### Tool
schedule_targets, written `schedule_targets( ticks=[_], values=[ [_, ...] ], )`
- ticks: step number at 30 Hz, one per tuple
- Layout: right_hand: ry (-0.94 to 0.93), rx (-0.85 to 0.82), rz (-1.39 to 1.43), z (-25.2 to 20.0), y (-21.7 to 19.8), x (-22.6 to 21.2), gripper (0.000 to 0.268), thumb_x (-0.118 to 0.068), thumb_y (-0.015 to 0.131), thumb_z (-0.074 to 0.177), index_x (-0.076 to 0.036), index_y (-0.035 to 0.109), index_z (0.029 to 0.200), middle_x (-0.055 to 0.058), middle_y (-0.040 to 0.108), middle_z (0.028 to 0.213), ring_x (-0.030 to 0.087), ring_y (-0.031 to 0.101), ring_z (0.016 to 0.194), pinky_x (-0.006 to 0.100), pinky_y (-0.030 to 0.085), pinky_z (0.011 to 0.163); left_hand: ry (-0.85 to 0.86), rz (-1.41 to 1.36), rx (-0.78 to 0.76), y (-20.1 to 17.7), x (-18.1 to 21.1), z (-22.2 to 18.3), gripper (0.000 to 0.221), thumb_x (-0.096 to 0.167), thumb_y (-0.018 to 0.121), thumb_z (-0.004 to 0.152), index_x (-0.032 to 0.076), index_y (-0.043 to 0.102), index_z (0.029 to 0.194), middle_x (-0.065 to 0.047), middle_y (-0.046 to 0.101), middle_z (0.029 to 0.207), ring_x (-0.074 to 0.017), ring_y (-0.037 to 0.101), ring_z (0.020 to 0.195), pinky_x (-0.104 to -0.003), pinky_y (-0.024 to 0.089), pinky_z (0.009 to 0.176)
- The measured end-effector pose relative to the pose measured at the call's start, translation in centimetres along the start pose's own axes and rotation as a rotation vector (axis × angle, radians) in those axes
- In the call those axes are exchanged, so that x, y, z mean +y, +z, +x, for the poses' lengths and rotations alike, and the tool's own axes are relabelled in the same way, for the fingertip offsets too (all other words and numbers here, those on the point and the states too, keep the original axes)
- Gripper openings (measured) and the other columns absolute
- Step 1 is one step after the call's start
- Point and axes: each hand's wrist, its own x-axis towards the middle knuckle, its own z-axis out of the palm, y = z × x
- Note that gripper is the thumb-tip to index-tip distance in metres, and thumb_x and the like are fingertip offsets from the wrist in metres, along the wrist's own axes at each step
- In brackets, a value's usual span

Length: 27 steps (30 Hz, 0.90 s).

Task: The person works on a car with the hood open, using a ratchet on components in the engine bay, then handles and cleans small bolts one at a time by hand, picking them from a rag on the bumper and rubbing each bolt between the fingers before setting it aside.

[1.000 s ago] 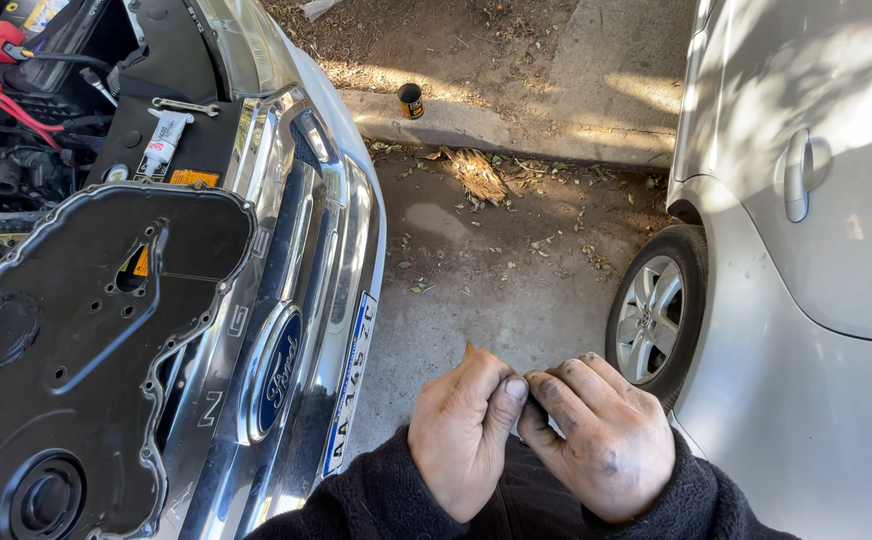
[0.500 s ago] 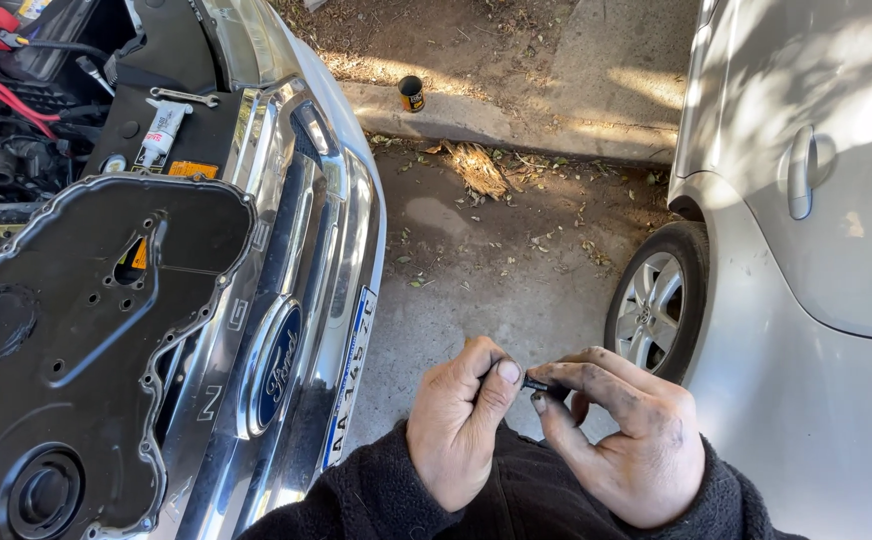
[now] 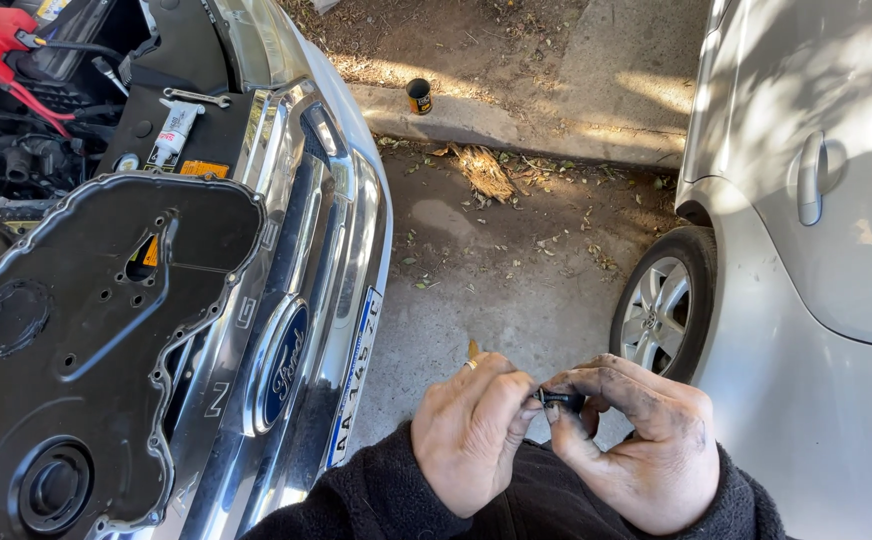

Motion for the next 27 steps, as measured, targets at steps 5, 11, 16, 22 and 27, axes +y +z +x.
schedule_targets(
  ticks=[5,11,16,22,27],
  values=[
    [-0.042,0.008,-0.003,0.2,0.2,-0.1,0.022,-0.002,0.079,0.061,-0.007,0.079,0.083,0.000,0.082,0.078,0.008,0.069,0.053,0.019,0.055,0.049,0.076,0.020,-0.016,0.1,-0.7,-0.1,0.019,-0.008,0.072,0.085,0.003,0.058,0.092,-0.006,0.051,0.081,-0.0165,0.047,0.065,-0.031,0.041,0.050],
    [-0.227,0.091,-0.060,-0.1,0.9,0.9,0.027,-0.004,0.084,0.060,-0.001,0.076,0.086,0.007,0.078,0.083,0.011,0.070,0.058,0.020,0.056,0.051,-0.025,-0.059,-0.067,0.1,-0.4,-0.1,0.014,0.008,0.065,0.099,0.005,0.054,0.091,-0.005,0.048,0.079,-0.0183,0.048,0.060,-0.034,0.043,0.052],
    [-0.398,0.063,-0.145,-0.1,1.5,2.7,0.032,-0.018,0.092,0.068,0.001,0.076,0.088,0.010,0.077,0.088,0.019,0.072,0.072,0.027,0.059,0.063,-0.143,-0.122,-0.144,0.3,0.5,0.2,0.025,0.007,0.065,0.099,0.009,0.045,0.083,-0.002,0.049,0.075,-0.0165,0.049,0.061,-0.033,0.046,0.059],
    [-0.215,0.023,-0.398,0.3,1.8,4.1,0.027,-0.010,0.083,0.071,-0.007,0.075,0.096,0.002,0.072,0.089,0.013,0.067,0.068,0.026,0.058,0.060,-0.351,-0.146,-0.142,0.1,-1.1,0.0,0.018,0.020,0.055,0.106,0.010,0.055,0.092,-0.003,0.056,0.070,-0.0164,0.049,0.050,-0.034,0.043,0.049],
    [-0.061,-0.098,-0.204,1.6,-0.3,3.4,0.025,-0.018,0.069,0.083,0.002,0.076,0.096,0.007,0.077,0.074,0.015,0.064,0.043,0.025,0.055,0.042,-0.500,-0.363,-0.170,-1.1,-1.7,0.6,0.019,0.016,0.055,0.107,0.006,0.060,0.093,0.002,0.048,0.065,-0.0116,0.040,0.054,-0.031,0.036,0.052]
  ],
)
